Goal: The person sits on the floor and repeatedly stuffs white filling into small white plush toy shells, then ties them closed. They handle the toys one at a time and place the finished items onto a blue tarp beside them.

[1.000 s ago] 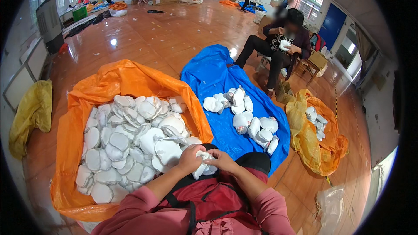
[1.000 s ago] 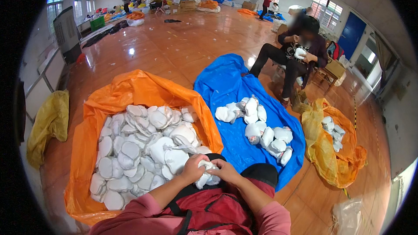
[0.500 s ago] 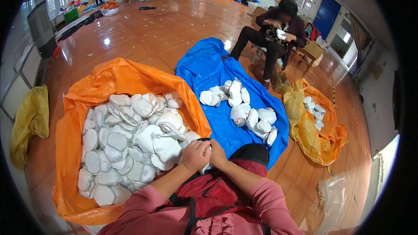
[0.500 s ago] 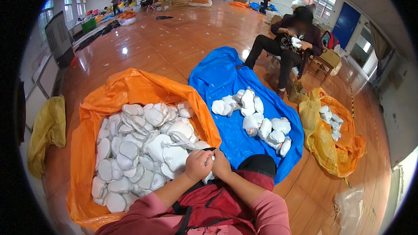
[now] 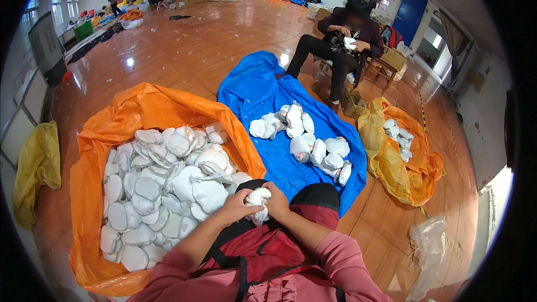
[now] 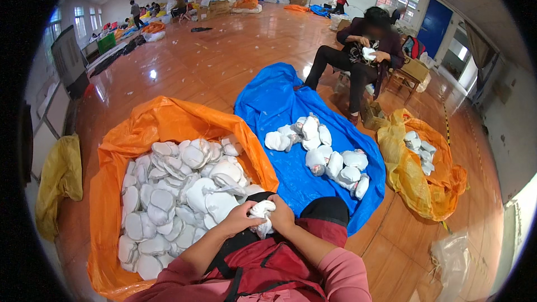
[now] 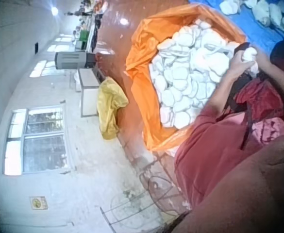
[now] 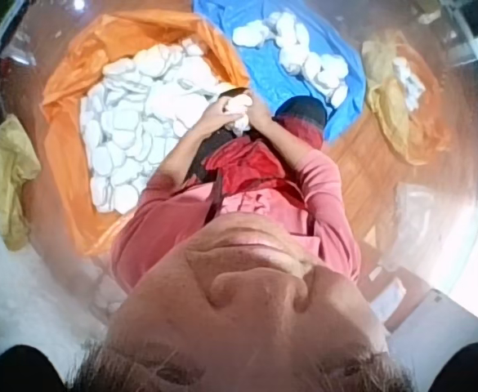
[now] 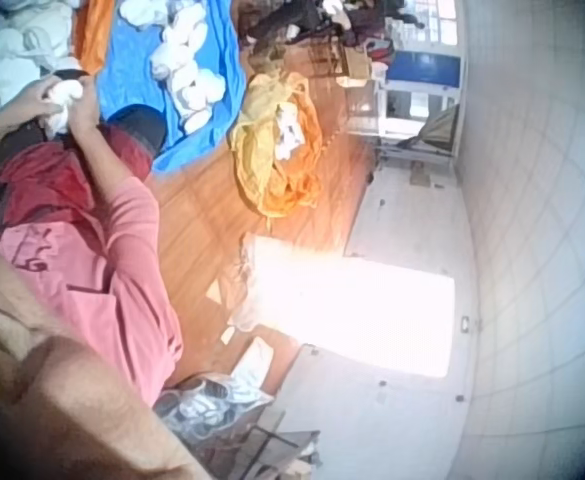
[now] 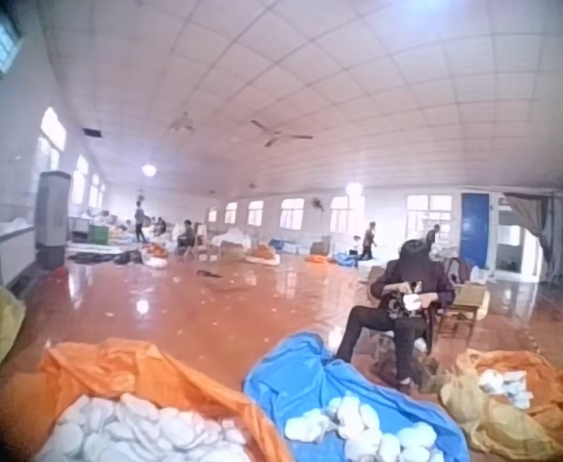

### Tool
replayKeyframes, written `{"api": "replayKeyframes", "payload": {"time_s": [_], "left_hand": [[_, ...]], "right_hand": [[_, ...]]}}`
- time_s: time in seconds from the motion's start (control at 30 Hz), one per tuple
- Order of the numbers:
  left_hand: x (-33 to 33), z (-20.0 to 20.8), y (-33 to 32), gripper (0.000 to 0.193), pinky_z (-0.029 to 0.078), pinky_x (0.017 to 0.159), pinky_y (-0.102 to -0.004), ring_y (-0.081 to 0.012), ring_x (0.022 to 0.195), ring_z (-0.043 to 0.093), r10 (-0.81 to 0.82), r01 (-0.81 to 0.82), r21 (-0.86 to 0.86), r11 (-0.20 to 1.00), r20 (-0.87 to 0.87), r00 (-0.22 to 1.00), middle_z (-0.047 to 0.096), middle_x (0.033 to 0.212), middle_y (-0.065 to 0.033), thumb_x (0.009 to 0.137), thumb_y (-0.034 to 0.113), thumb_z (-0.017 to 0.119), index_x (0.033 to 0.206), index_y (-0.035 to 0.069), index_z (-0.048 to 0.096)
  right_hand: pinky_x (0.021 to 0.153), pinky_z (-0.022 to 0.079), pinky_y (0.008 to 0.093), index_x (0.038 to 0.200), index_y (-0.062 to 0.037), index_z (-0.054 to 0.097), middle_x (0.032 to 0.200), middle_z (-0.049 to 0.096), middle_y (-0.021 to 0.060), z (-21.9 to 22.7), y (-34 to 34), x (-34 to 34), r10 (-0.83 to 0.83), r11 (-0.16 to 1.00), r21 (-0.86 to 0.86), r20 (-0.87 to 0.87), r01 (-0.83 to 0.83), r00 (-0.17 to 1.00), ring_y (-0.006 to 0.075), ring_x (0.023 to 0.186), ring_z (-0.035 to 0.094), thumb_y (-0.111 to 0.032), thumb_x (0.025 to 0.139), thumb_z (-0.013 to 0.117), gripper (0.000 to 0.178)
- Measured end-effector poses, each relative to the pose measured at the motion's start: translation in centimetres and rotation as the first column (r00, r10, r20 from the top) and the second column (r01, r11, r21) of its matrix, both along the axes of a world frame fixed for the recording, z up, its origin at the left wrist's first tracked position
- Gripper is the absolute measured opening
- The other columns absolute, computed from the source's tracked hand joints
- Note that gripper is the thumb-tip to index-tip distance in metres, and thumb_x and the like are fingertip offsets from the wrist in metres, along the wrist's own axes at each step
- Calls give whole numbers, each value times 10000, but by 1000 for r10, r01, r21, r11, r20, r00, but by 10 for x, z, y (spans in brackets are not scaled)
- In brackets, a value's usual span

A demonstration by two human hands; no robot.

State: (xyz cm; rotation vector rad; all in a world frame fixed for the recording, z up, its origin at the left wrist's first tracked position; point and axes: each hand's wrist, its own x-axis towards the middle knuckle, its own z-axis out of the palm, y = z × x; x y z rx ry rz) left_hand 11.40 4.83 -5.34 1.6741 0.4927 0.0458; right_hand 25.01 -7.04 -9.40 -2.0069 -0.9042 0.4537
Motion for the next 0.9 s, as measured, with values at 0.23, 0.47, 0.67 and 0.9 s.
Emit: {"api": "replayKeyframes", "payload": {"time_s": [0.23, 0.47, 0.67, 0.9], "left_hand": [[17, -22, -28, 422, 494, 778, -279, -138, 932, 571, 279, -258, -115, 959, 251, 927, 583, 1043, -58, 799, 94, 736, 1146, 25, 507], [18, -21, -17, 405, 510, 751, -278, -144, 870, 607, 320, -208, -387, 898, 252, 913, 621, 978, -55, 741, -24, 720, 1103, 41, 551], [16, -18, -10, 375, 514, 726, -286, -148, 836, 605, 354, -228, -435, 871, 232, 906, 610, 949, -52, 733, -39, 705, 1070, 49, 566], [15, -26, 11, 289, 499, 711, -274, -135, 806, 590, 322, -268, -239, 933, 223, 920, 601, 891, -32, 747, -25, 682, 1002, 63, 578]], "right_hand": [[744, 494, 324, 1035, -48, 587, 923, 664, 106, -18, 3, 0, 30, 975, 223, -66, -14, 997, 211, 871, 637, -78, 778, 645, 265], [796, 500, 343, 1107, -39, 591, 986, 661, 132, -1, 0, -12, 121, 974, 206, -123, -93, 985, 241, 918, 636, -34, 800, 612, 308], [932, 448, 345, 1232, -16, 513, 1142, 578, 153, -4, -12, 4, 297, 948, 153, -109, -279, 949, 250, 1070, 566, -95, 791, 608, 458], [1025, 371, 345, 1395, -38, 385, 1327, 465, 180, 54, -17, 2, 491, 865, -39, -142, -501, 859, 306, 1245, 461, -425, 740, 759, 847]]}}
